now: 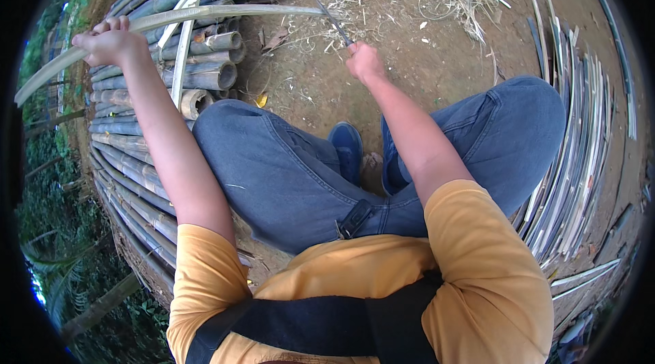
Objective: The person scrapes a bamboo strip using a knife while sitting on a pile of bamboo poles.
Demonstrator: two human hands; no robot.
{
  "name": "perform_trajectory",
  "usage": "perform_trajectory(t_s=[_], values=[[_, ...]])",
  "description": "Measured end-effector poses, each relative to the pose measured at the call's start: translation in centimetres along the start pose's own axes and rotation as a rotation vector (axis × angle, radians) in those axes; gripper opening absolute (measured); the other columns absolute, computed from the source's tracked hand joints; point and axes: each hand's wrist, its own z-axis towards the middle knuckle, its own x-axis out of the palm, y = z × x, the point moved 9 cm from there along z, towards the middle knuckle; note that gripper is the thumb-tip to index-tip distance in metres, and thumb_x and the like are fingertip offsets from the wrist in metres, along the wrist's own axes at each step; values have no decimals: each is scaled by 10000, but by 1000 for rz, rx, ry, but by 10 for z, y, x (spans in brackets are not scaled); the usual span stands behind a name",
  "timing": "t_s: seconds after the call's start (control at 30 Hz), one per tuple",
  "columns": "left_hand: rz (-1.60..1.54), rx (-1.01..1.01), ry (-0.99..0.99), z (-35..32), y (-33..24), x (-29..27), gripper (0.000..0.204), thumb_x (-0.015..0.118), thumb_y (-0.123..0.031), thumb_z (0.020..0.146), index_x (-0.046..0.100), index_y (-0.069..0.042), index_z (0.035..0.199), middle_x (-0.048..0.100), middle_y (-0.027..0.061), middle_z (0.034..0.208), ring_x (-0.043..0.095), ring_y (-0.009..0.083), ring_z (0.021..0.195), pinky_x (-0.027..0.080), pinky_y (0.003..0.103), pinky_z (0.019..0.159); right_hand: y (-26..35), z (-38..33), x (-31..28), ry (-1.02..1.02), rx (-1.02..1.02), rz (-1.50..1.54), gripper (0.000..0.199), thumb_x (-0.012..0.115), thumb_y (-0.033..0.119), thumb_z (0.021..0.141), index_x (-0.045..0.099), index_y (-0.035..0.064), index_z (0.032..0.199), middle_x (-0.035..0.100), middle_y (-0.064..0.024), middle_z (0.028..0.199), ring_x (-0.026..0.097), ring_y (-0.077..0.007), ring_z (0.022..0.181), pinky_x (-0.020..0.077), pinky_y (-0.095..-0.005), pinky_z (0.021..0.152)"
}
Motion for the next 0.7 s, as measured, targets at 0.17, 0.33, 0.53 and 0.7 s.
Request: perform_trajectory(t_s=[0.17,0.33,0.53,0.7], values=[[-5,-34,28,-9,3,10,467,349,-465,1077,203,-79,1295,381,8,650,303,130,494,297,337,486,-20,7,-8,-17,14,4,273,520,308,1005,629,110,1158,697,-206,1103,665,-402,1045,518,-510,889],[-44,-32,114,-6,6,19,725,354,-463,1074,-81,-93,1521,389,2,650,321,132,503,311,330,495,28,-7,6,-3,-80,137,235,520,271,997,623,106,1128,700,-209,1077,674,-400,1019,520,-515,863],[-42,-60,75,-9,4,17,643,350,-453,1075,4,-122,1504,383,3,648,324,129,510,304,326,497,9,5,1,-16,-25,87,244,532,272,996,637,92,1124,693,-208,1106,664,-393,1058,521,-499,896],[-12,11,58,-16,-5,18,336,338,-417,1083,172,-126,1114,334,-6,626,271,134,494,253,328,476,-4,2,-2,-14,-3,-8,249,532,290,1002,642,102,1124,693,-210,1105,656,-395,1077,518,-512,906]])
